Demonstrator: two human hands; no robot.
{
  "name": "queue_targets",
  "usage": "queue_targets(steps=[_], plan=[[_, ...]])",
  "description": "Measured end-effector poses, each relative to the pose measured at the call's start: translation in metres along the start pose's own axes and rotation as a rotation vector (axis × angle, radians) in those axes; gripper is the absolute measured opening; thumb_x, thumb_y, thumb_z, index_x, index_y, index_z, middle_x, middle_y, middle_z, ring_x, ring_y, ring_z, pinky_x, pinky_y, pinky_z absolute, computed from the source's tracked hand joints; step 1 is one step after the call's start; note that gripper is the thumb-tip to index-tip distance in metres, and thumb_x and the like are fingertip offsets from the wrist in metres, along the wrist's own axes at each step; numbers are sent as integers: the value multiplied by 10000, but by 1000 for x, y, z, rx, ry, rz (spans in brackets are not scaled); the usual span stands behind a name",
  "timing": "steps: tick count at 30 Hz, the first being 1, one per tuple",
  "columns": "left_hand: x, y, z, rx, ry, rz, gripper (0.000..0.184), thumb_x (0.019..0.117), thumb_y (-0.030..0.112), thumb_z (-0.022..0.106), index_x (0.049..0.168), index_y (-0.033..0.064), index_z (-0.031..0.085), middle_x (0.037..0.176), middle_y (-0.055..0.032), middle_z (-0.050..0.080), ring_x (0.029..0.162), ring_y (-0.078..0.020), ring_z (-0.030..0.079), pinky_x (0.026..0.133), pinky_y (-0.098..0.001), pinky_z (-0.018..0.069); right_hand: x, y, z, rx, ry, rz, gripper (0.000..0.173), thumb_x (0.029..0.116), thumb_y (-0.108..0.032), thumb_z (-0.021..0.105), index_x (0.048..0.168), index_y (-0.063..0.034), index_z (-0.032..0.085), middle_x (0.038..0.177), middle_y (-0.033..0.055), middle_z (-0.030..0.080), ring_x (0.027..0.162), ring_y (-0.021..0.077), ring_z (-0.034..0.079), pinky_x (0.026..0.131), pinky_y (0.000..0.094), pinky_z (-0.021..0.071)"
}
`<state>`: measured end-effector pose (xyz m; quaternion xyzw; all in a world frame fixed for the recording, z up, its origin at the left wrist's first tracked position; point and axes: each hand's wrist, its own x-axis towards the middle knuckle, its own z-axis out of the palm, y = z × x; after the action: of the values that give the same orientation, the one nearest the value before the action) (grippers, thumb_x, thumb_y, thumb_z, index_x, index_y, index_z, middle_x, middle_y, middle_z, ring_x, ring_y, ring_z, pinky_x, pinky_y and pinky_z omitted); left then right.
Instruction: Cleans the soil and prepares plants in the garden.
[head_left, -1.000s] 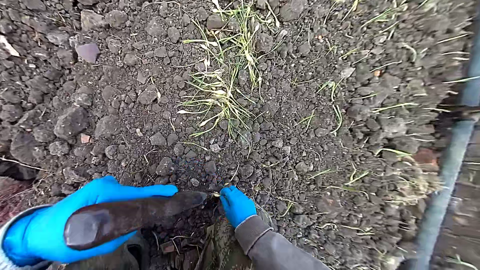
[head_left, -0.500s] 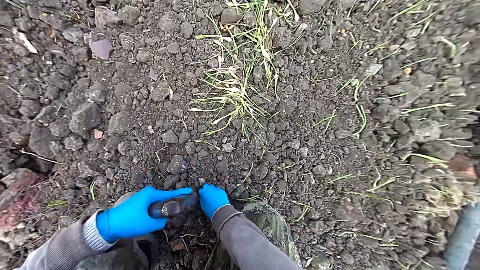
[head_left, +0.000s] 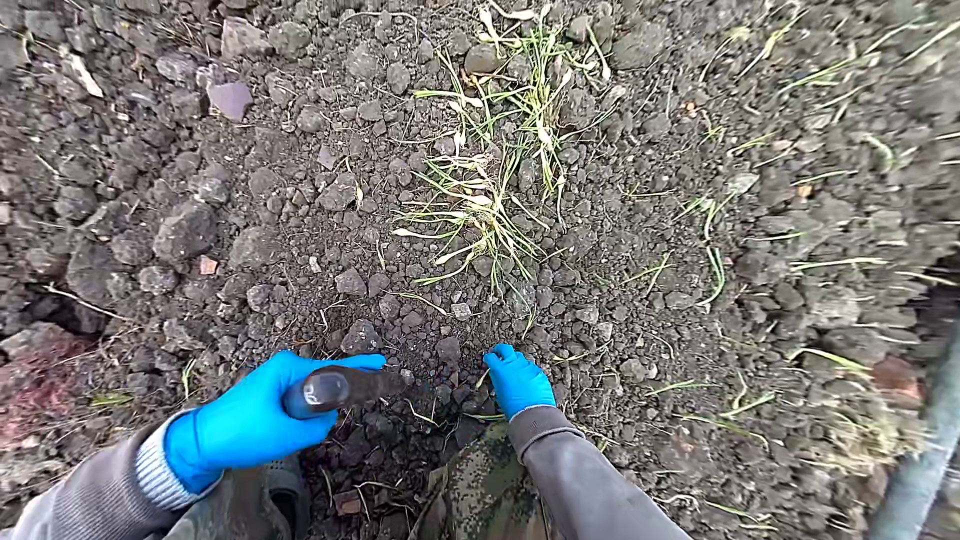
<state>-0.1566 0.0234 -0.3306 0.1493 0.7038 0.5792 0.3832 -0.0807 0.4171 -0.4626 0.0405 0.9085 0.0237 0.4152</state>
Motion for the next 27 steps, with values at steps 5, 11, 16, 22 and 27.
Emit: queue_targets(steps=[5,11,16,22,27], plan=[[38,-29,27,388,-365,-320,783,855,182,713,1557,400,442,1170,-72,732,1002,-218,693,891,-505,538,-22,-12,-41,82,-83,75,328,1087,-241,500,1364,-200,670,1365,117,658,1221,338,653,999,555,527],[0,-14,-17,-4,92,-352,85,726,160,707,698,209,644,581,95,548,497,-9,482,470,-221,387,-50,-70,-35,297,-116,-161,402,1117,-327,416,1454,-256,623,1337,109,679,1222,309,654,1026,534,506],[5,40,-28,50,35,-68,69,748,152,722,751,219,706,655,123,634,578,39,567,515,-167,473,-52,-101,-26,306,-221,-123,429,1117,-332,381,1483,-253,590,1405,98,635,1257,299,635,1041,531,504],[52,-54,33,203,-178,-442,638,886,149,678,1497,291,557,1050,-51,726,878,-139,658,823,-398,538,-43,-129,-62,232,-145,-105,383,1086,-358,447,1362,-253,692,1281,64,694,1170,279,669,975,526,526],[8,-41,8,-80,118,-448,96,815,107,684,744,141,629,593,62,522,513,-45,479,500,-253,404,-1,-190,-29,112,-235,-153,295,1045,-227,512,1245,-140,711,1299,124,670,1168,339,669,941,561,549]])
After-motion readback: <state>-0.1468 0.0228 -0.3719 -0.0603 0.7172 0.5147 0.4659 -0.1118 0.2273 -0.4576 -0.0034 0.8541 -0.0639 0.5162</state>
